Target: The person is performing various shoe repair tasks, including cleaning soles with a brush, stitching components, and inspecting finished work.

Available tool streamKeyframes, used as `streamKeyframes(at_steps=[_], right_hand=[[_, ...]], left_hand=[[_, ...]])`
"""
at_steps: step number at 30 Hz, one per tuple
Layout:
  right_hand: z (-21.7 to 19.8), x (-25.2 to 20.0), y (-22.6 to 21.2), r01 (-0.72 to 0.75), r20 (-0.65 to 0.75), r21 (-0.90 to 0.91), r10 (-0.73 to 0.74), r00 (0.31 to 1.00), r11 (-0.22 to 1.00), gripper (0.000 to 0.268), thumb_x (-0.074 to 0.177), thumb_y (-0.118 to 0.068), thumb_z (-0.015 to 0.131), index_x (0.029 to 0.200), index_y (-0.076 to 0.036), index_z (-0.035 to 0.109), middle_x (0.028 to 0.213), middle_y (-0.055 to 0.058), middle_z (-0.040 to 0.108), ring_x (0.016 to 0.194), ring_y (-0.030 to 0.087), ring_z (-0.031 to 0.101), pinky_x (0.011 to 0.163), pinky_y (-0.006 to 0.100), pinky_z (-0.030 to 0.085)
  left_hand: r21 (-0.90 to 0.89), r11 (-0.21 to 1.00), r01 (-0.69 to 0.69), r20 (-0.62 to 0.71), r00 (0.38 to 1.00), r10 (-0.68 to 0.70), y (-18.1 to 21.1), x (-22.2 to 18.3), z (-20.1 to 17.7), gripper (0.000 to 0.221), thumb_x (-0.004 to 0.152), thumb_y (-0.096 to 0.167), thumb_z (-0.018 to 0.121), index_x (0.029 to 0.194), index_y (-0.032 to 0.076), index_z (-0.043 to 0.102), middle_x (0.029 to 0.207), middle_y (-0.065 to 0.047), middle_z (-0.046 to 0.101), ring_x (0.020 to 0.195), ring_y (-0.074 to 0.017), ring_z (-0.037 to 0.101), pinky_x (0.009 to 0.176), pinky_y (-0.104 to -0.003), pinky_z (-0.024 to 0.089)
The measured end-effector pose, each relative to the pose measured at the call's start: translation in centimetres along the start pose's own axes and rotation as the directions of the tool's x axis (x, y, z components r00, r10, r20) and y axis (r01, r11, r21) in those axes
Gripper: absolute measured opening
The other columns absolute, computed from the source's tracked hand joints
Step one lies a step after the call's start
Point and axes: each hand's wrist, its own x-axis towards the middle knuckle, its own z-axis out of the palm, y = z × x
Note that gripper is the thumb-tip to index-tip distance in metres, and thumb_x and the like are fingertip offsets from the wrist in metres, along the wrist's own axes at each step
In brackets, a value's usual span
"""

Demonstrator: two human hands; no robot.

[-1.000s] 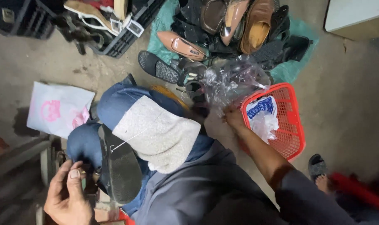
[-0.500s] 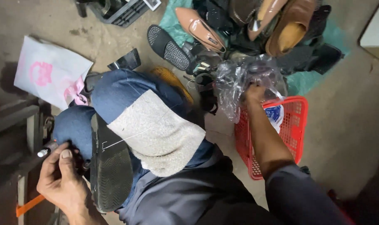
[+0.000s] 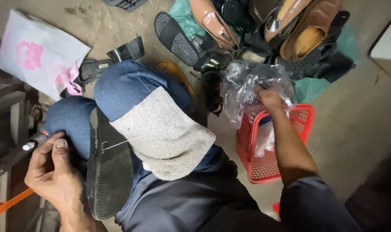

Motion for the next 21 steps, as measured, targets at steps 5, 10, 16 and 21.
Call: streamKeyframes(at_steps=[5,10,16,21], right_hand=[[-7.2,-7.4,-2.9,0.324,-0.026,0.239,-0.327,0.945,0.915,0.065,0.088,-0.038,0.074,0.137,0.001,0.057,0.126,0.016,0.069,0.108,0.027,0.067,0.095,0.035,0.052],[-9.3,-9.9,-3.0,0.235,0.122,-0.014,-0.231,0.965,0.972,0.084,0.084,-0.063,0.064,0.146,-0.007,0.054,0.135,0.017,0.063,0.117,0.032,0.063,0.102,0.042,0.048],[-11.3,-15.2,-3.6,0.138,0.132,0.058,-0.145,0.981,0.989,0.062,0.09,-0.056,0.061,0.128,-0.009,0.072,0.113,0.006,0.071,0.095,0.021,0.062,0.083,0.034,0.049],[-8.6,-8.6,3.6,0.197,0.158,0.562,-0.338,0.928,0.803,0.032,0.097,-0.017,0.059,0.125,-0.005,0.071,0.102,0.003,0.069,0.078,0.009,0.058,0.065,0.02,0.047]], left_hand=[[0.046,0.993,-0.104,-0.01,0.994,0.105,-1.1,-0.1,-0.3,0.021,0.119,-0.008,0.058,0.135,-0.015,0.069,0.115,-0.019,0.068,0.095,-0.0201,0.056,0.095,-0.031,0.048],[-0.076,0.992,-0.106,0.009,0.994,0.107,-3.2,-0.1,-0.9,0.019,0.121,-0.007,0.06,0.136,-0.016,0.067,0.112,-0.018,0.065,0.092,-0.0174,0.053,0.09,-0.028,0.046],[-0.147,0.987,-0.068,0.013,0.997,0.071,-3.3,-0.4,-1.4,0.018,0.122,-0.003,0.061,0.136,-0.013,0.067,0.106,-0.015,0.064,0.091,-0.0163,0.055,0.088,-0.026,0.046],[-0.192,0.98,-0.045,0.023,0.998,0.05,-3.4,-0.4,-1.6,0.018,0.119,-0.009,0.056,0.135,-0.011,0.066,0.109,-0.013,0.064,0.092,-0.0141,0.056,0.089,-0.024,0.047]])
